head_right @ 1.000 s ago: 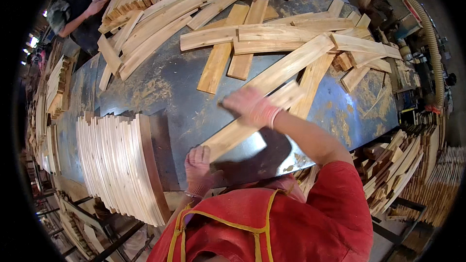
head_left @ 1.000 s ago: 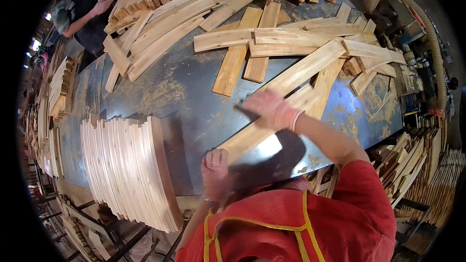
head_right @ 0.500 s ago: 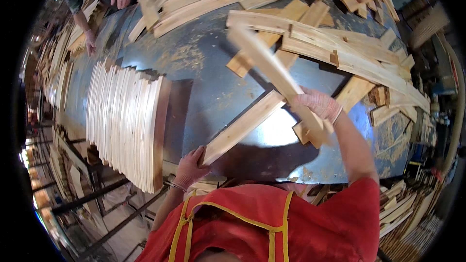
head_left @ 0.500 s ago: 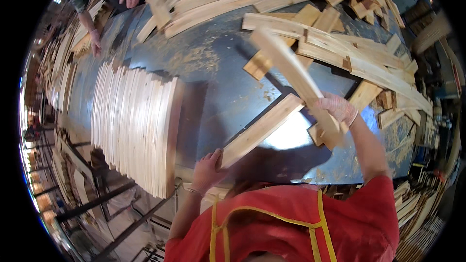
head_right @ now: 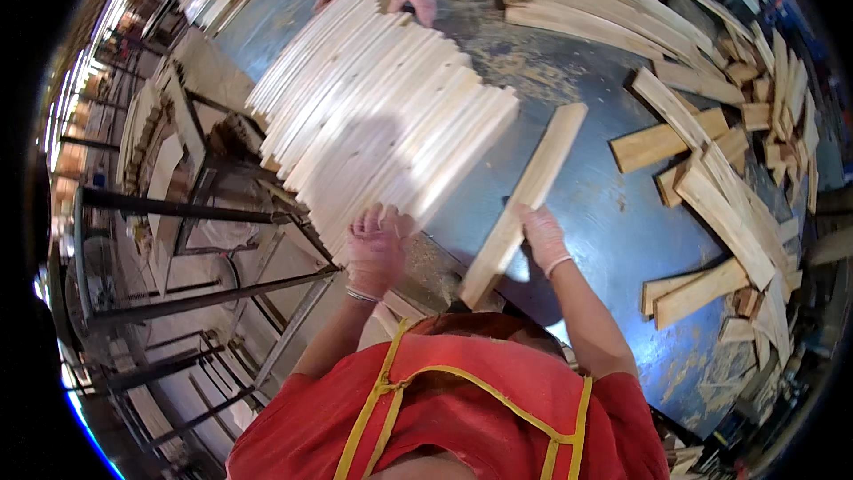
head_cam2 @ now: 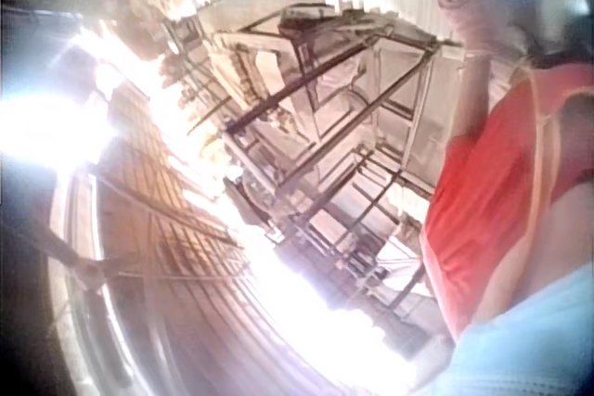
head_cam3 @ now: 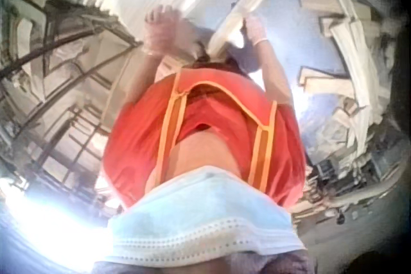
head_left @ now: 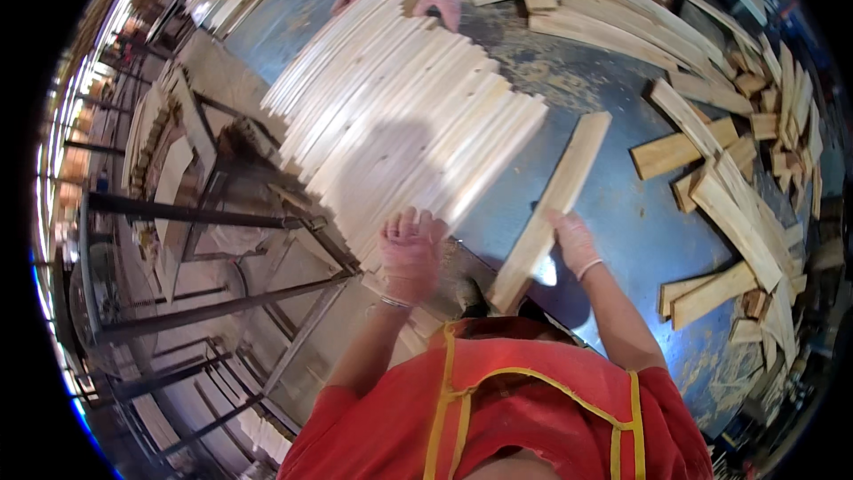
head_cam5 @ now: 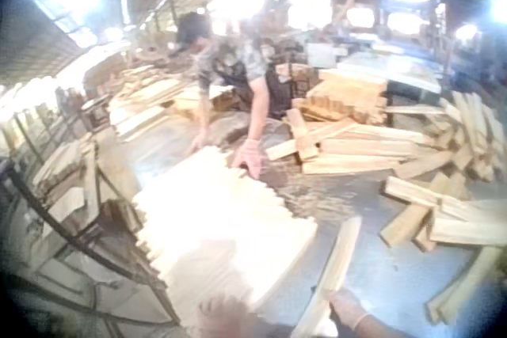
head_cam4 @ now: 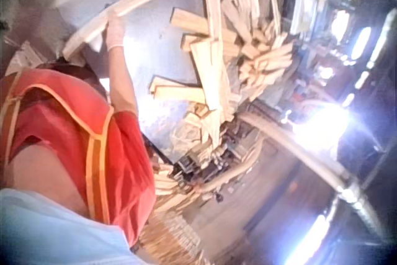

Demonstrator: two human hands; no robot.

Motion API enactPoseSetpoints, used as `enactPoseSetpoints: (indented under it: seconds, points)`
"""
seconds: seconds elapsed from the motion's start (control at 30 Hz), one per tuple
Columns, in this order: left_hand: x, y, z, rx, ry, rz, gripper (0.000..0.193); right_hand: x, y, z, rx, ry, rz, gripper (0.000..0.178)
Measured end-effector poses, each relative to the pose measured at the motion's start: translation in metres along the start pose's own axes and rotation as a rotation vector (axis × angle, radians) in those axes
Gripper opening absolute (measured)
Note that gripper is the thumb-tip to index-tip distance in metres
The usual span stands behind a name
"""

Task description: The person repeatedly picks up wooden planks from a pile on a metal table and stacks them into a neat pile. The person uses both hands to handle the planks, aligning them as they stack. The task continues throughout the clip with the stack growing in size.

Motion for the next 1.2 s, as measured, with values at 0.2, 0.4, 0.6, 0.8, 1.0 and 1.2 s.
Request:
enactPoseSetpoints:
  seconds: [0.2,0.4,0.6,0.8,1.0,1.2]
  points:
    - [0.198,0.012,-0.060,-0.306,0.709,0.995,0.070,0.042,-0.033,-0.119,0.265,-0.004,-0.067,0.075]
    - [0.150,0.022,-0.109,-0.210,1.870,1.105,0.047,0.048,-0.039,-0.078,-0.094,-0.012,0.195,0.070]
    - [0.074,0.060,-0.041,0.703,1.266,0.472,0.051,0.047,-0.063,-0.027,-0.251,0.931,0.437,0.063]
    - [0.066,-0.112,-0.057,0.610,0.954,0.414,0.085,0.059,-0.099,0.019,-0.165,0.204,0.309,0.074]
    - [0.010,-0.172,-0.086,0.733,0.901,0.479,0.108,0.080,-0.124,0.034,0.020,0.720,-0.162,0.073]
    - [-0.028,-0.200,-0.073,0.661,0.976,0.338,0.107,0.055,-0.106,0.053,0.039,-0.290,0.206,0.068]
Point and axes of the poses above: each hand's wrist, its own y-axis away from the middle knuckle, its own z-axis out of the back of the hand, x = y × z, the point moved 3 cm from there along -y, towards the middle knuckle, and after that the axes turned 9 degrees about x, right-handed, at the moved point
